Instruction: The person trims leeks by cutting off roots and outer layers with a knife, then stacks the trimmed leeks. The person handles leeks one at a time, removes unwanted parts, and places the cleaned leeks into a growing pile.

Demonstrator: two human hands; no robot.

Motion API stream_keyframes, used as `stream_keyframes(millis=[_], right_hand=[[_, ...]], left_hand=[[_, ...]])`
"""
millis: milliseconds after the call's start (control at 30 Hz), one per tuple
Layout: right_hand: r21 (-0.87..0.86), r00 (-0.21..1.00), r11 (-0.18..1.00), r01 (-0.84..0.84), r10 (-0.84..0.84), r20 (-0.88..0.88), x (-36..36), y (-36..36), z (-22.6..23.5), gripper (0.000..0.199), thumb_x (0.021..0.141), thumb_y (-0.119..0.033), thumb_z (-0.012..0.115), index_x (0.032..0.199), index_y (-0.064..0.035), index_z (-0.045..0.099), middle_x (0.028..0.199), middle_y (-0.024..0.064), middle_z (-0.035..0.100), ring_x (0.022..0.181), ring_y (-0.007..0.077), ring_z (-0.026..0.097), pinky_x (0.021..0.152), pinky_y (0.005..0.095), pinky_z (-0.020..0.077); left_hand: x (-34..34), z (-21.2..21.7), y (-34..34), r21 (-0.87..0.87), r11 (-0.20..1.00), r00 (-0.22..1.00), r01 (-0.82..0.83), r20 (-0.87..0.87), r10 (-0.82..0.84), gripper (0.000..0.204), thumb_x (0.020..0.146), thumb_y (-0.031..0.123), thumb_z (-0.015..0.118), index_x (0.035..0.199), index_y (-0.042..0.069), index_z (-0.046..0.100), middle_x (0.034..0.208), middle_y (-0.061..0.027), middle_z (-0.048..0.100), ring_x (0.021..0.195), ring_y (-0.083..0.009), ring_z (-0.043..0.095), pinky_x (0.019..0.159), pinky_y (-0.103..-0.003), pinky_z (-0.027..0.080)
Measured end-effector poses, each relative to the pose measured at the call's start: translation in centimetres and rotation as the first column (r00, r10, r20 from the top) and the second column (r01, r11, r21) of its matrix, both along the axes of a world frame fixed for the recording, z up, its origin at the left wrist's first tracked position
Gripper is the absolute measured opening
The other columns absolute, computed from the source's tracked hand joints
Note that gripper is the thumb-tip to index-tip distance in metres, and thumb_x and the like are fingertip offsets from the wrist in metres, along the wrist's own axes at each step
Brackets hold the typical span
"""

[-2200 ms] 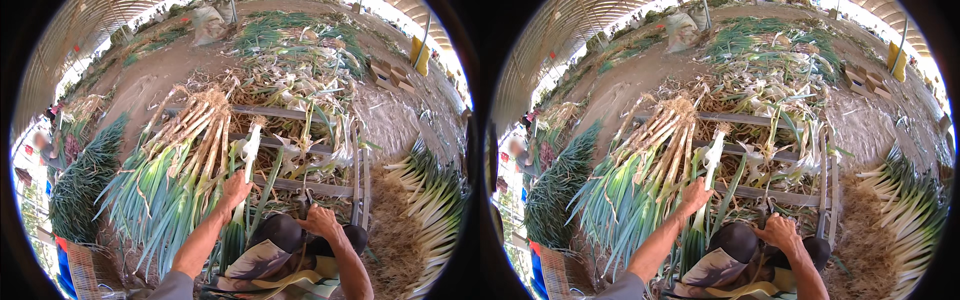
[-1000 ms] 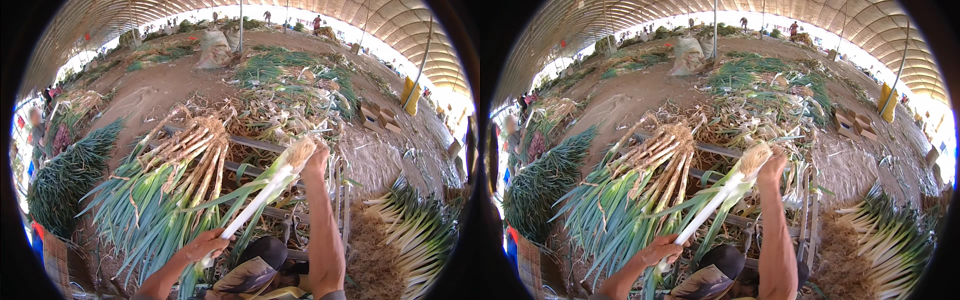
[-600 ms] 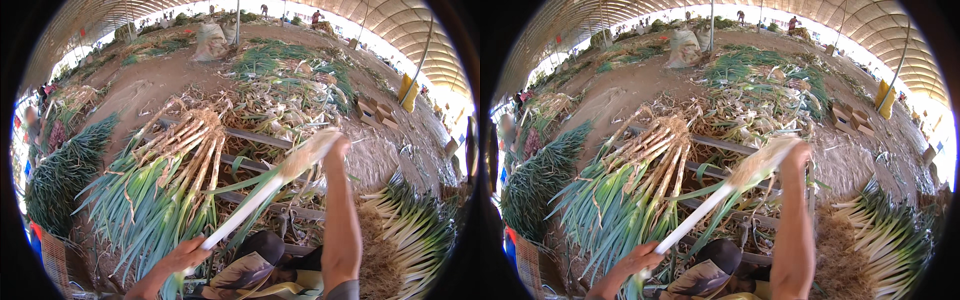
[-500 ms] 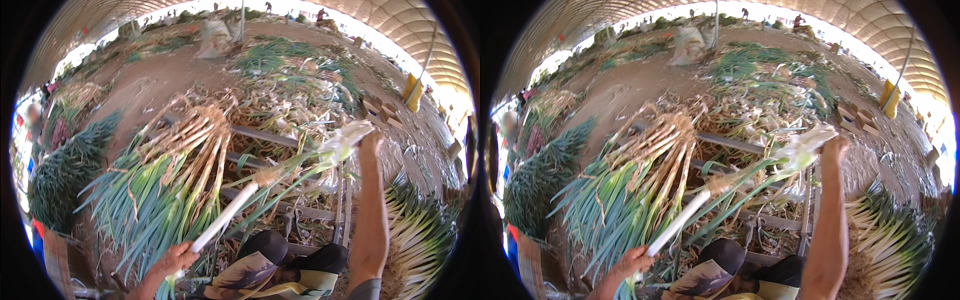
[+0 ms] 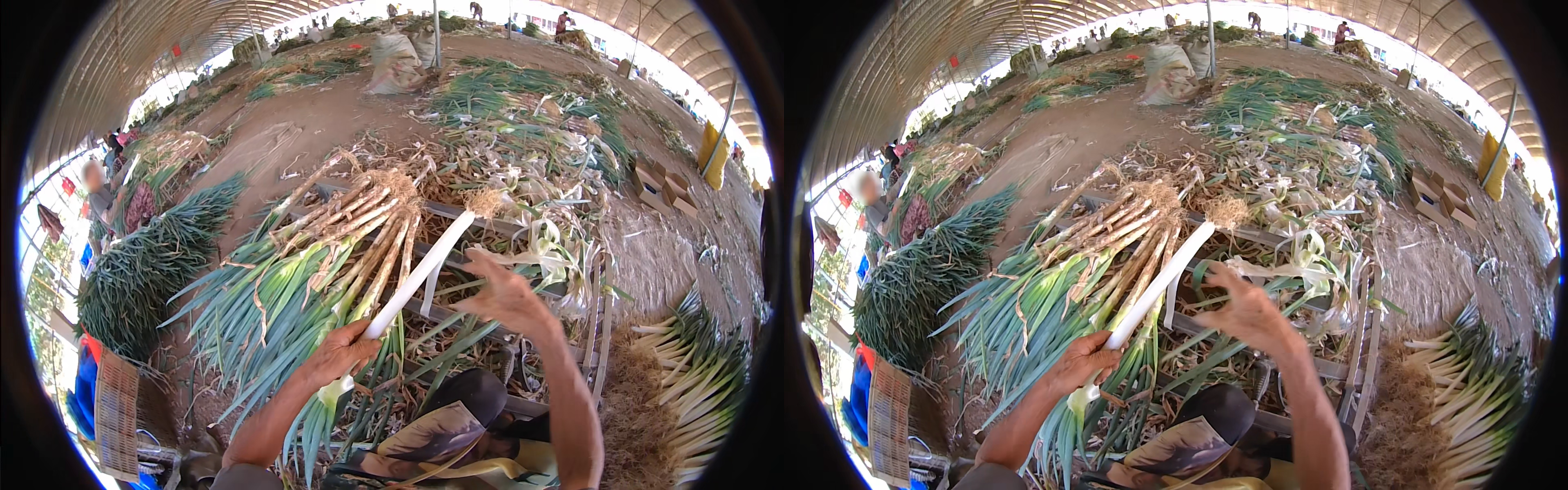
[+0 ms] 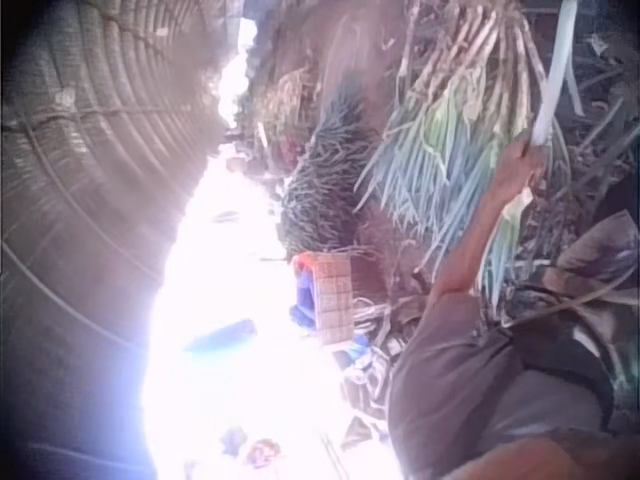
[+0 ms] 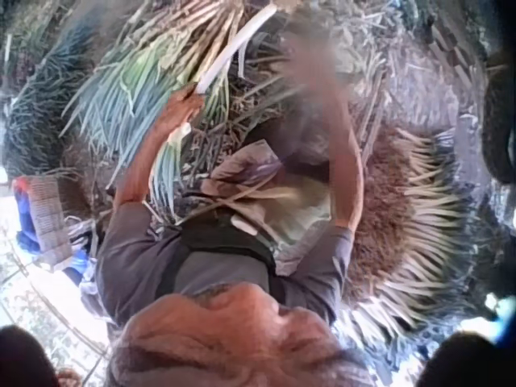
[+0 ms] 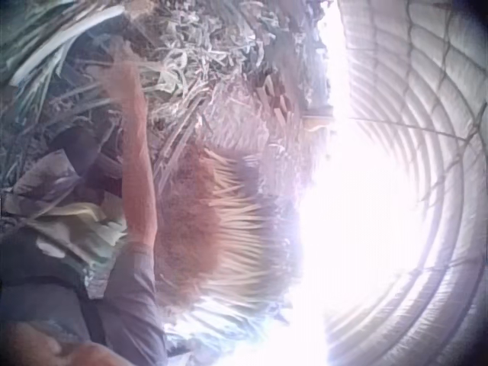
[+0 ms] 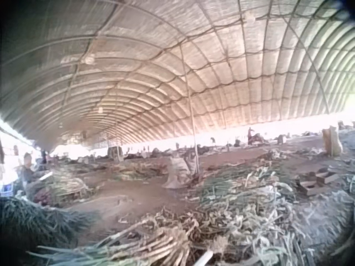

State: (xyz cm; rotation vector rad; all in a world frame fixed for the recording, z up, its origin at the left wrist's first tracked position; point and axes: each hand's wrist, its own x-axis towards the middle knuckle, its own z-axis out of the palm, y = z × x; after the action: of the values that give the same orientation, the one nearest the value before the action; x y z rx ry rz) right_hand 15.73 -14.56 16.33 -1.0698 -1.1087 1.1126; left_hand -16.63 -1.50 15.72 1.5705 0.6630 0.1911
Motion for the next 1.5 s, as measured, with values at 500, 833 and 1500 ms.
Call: stream_keyframes(millis=[500, 833, 1500], right_hand=[[0.117, 0.548, 0.554, 0.825, -0.729, -0.411, 6.6, -6.7, 9.1, 0.016, 0.097, -0.016, 0.065, 0.101, 0.0001, 0.066, 0.064, -0.0021, 0.052, 0.047, 0.0052, 0.04, 0.039, 0.0194, 0.0301], [0.003, 0.515, 0.959, 0.282, -0.154, 0.844, -6.8, -3.4, 1.1, 0.059, 0.093, -0.032, 0.071, 0.137, 0.0035, 0.055, 0.13, 0.0263, 0.063, 0.114, 0.0349, 0.068, 0.098, 0.0425, 0.0556], [0.261, 0.431, 0.886, 0.384, -0.422, 0.798, -10.5, -4.3, 6.1, 0.043, 0.086, -0.021, 0.079, 0.118, -0.0003, 0.06, 0.105, 0.0147, 0.07, 0.082, 0.0226, 0.07, 0.067, 0.0371, 0.058]], left_hand=[[-2.4, -2.5, 1.0, 0.001, 0.989, 0.989, -0.145, 0.0, 0.145, 0.02, 0.098, 0.018, 0.065, 0.106, 0.0, 0.061, 0.072, -0.0017, 0.056, 0.048, -0.0085, 0.048, 0.047, -0.027, 0.039], [5.2, 5.3, 3.8, -0.06, 0.996, 0.956, -0.067, 0.283, 0.082, 0.032, 0.096, 0.019, 0.068, 0.12, -0.002, 0.062, 0.088, -0.0041, 0.064, 0.072, -0.0126, 0.064, 0.066, -0.03, 0.058], [12.1, 7.6, 1.7, -0.149, 0.985, 0.903, 0.085, 0.43, -0.013, 0.032, 0.091, 0.017, 0.074, 0.114, -0.004, 0.062, 0.09, -0.0086, 0.068, 0.074, -0.0154, 0.069, 0.061, -0.029, 0.06]])
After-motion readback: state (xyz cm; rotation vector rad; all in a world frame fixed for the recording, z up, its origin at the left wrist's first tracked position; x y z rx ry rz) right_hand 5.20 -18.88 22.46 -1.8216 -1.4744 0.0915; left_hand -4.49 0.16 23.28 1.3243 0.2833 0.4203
